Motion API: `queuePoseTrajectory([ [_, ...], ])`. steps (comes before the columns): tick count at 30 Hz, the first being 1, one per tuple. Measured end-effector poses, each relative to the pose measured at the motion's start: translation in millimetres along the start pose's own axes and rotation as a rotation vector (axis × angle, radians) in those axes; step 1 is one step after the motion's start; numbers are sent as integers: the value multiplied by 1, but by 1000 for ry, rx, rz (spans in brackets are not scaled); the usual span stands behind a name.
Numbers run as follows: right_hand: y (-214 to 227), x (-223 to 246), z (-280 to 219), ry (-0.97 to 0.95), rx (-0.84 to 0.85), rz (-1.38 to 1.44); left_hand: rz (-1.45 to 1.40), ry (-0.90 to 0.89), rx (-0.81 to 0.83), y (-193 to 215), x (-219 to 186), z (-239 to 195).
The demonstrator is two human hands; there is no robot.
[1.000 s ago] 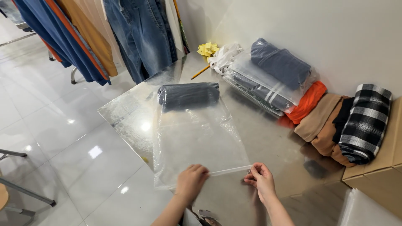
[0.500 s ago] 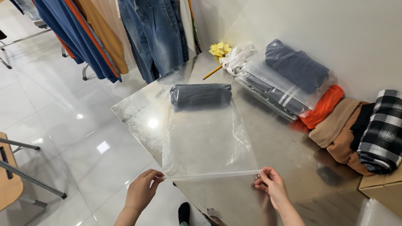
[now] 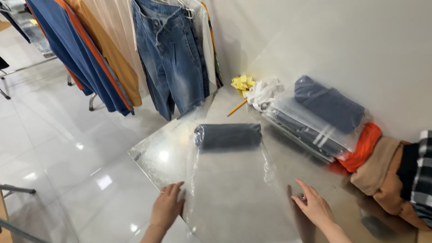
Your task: The person places folded clothes into clear plastic bags on a metal table. They handle several items, including a blue garment, a black garment, and a checkered garment, sealing each bag after insertion. The packed items are stacked on the table.
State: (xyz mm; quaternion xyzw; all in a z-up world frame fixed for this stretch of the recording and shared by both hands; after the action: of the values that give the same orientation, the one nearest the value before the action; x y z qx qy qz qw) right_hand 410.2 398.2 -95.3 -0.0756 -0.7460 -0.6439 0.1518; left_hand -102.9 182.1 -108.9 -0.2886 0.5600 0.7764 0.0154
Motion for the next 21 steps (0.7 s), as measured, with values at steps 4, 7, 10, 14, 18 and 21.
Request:
queuePoseTrajectory([
  [4,-7,27,22,239,-115,-289,192,-357,-37,-24,-32,27],
  [7,-20,29,37,431,-293,-382,285,-328,107,-30,-36,38],
  [10,-9,60,22,704,-514,-477,299,-453,-70,-9,-55,39],
  [14,15,105,-13,976,-751,-376,441,-735,-437,30,-95,26],
  [18,8,130,-29,1183,-683,-410,356,-1009,-333,7,-109,15],
  [21,-14,125,-31,1229,-550,-375,201,-901,95,-24,-100,29],
])
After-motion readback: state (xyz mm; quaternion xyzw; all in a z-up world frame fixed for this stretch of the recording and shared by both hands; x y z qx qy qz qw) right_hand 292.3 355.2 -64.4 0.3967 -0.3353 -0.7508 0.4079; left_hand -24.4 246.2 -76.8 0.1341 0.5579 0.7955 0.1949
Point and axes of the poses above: each hand's wrist, its own z-axis towards the middle knuckle, its own y-axis out of the back of the hand, x = y × z, the point moved 10 cm from there along z, towards the middle knuckle, and after that the axes turned 9 degrees about -x, right-handed, at the moved point
